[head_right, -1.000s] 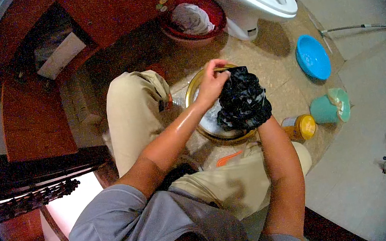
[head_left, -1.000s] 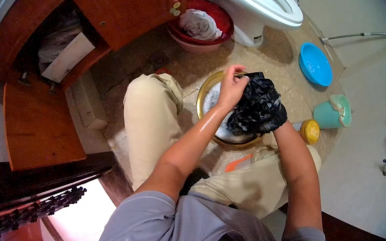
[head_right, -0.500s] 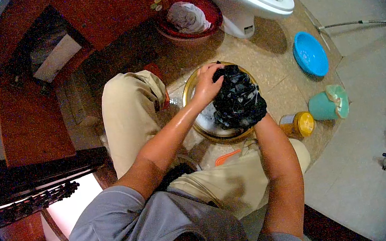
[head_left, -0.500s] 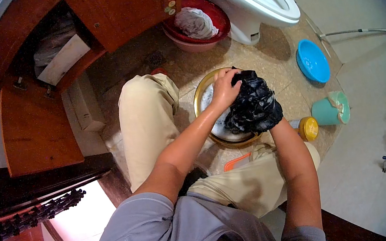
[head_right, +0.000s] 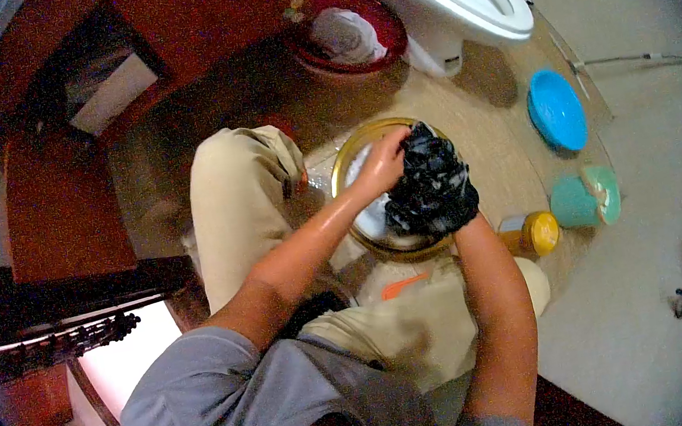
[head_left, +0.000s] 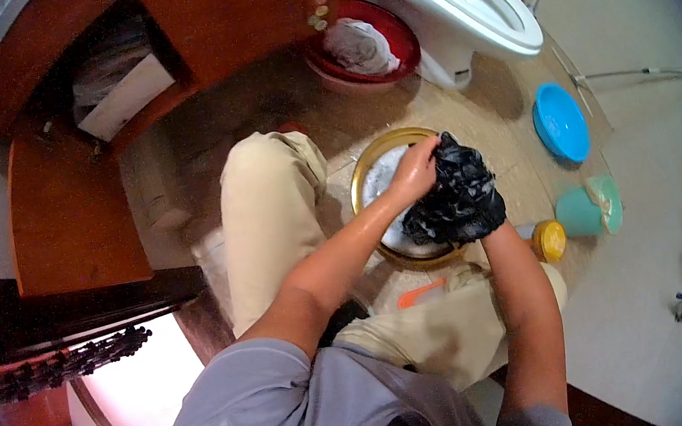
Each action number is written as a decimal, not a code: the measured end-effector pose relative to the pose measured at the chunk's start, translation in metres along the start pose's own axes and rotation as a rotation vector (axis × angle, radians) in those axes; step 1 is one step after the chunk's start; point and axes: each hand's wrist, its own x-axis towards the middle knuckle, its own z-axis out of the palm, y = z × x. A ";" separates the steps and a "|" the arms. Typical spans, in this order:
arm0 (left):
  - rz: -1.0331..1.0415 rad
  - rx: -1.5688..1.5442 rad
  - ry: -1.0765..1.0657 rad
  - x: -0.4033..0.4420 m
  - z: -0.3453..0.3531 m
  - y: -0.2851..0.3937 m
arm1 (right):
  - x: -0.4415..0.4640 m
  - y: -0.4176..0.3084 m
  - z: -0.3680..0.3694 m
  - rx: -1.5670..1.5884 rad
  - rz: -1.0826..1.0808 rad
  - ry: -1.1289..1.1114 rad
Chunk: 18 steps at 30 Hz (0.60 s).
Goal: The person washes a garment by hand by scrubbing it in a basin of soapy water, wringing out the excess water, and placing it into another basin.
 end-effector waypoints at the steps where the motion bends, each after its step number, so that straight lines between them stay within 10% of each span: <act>1: 0.030 0.002 0.008 0.001 0.000 0.003 | 0.000 0.002 0.004 0.013 -0.001 0.033; 13: 0.164 0.132 0.143 -0.015 -0.011 0.056 | -0.004 0.028 0.013 0.178 0.009 0.177; 16: 0.485 -0.060 -0.081 -0.031 0.002 0.063 | -0.010 0.038 0.010 0.147 -0.254 0.355; 18: 0.486 -0.051 -0.296 -0.047 0.011 0.072 | -0.002 0.044 0.017 -0.214 0.079 0.033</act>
